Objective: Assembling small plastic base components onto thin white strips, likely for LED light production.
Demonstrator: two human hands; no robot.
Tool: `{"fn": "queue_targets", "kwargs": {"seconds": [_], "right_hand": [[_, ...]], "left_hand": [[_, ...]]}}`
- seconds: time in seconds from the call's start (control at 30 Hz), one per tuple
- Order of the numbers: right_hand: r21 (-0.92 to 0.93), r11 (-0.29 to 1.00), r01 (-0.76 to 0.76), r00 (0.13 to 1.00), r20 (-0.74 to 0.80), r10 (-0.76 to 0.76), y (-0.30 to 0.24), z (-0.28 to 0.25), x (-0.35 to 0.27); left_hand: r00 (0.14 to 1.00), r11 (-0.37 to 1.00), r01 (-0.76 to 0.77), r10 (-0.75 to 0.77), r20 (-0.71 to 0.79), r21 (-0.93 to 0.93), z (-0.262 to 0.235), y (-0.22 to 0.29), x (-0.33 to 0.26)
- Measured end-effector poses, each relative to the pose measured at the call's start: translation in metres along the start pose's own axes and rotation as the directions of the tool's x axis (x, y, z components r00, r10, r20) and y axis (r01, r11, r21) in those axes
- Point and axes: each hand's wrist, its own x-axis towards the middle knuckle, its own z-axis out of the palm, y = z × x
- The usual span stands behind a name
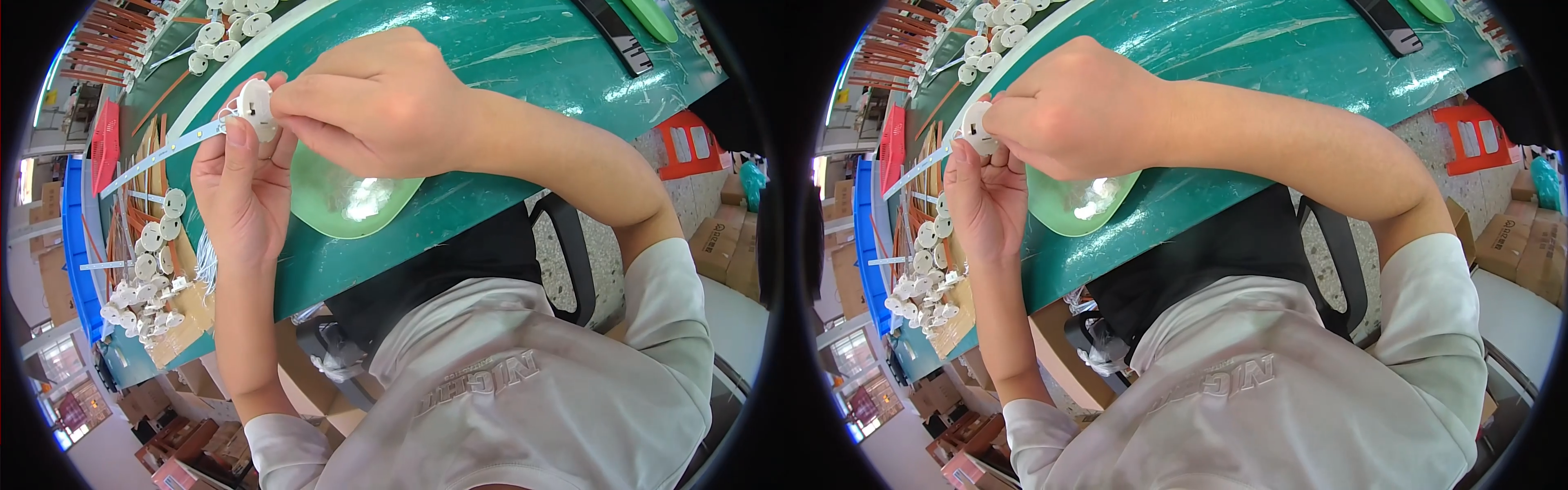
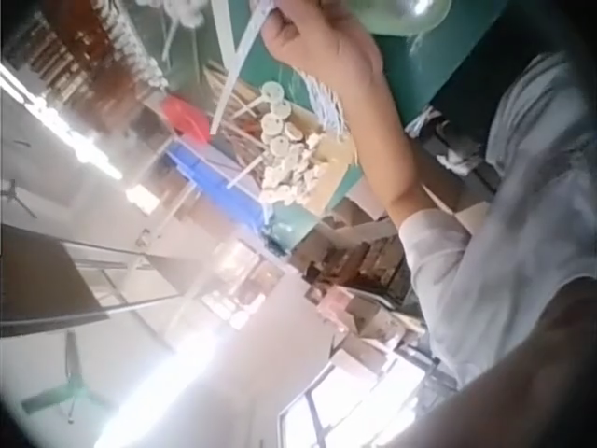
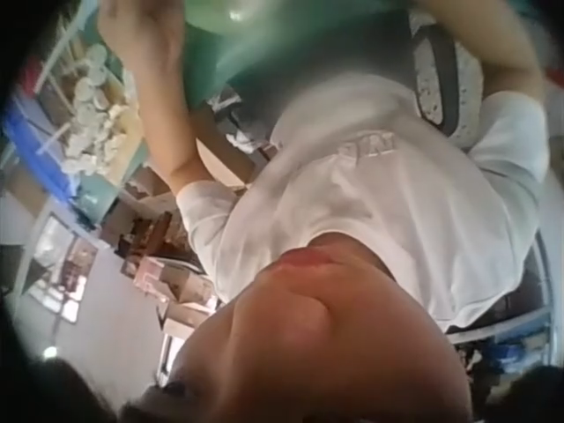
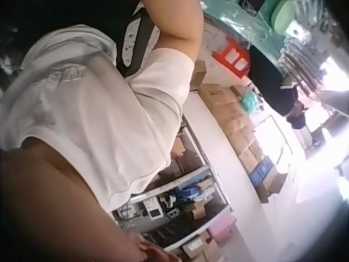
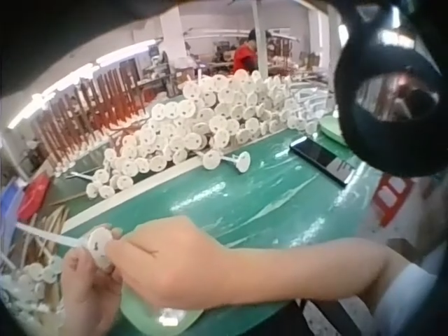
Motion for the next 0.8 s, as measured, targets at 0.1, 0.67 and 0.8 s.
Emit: {"fn": "queue_targets", "kwargs": {"seconds": [0.1, 0.67, 0.8], "right_hand": [[-0.014, 1.0, 0.003, 1.0, 0.003, -0.003, -0.001, 0.002, -0.001], [-0.004, 0.998, -0.065, 0.998, 0.005, 0.065, 0.0, 0.011, -0.001], [0.058, 0.998, -0.039, 0.999, -0.014, 0.039, -0.002, 0.004, 0.012]], "left_hand": [[0.998, 0.999, -0.007, 0.009, -0.057, 0.04, 0.006, -0.003, -0.003], [0.991, 0.986, -0.085, 0.099, -0.088, 0.142, 0.004, -0.007, 0.002], [0.98, 0.918, -0.141, 0.183, -0.081, 0.371, 0.017, 0.012, 0.003]]}}
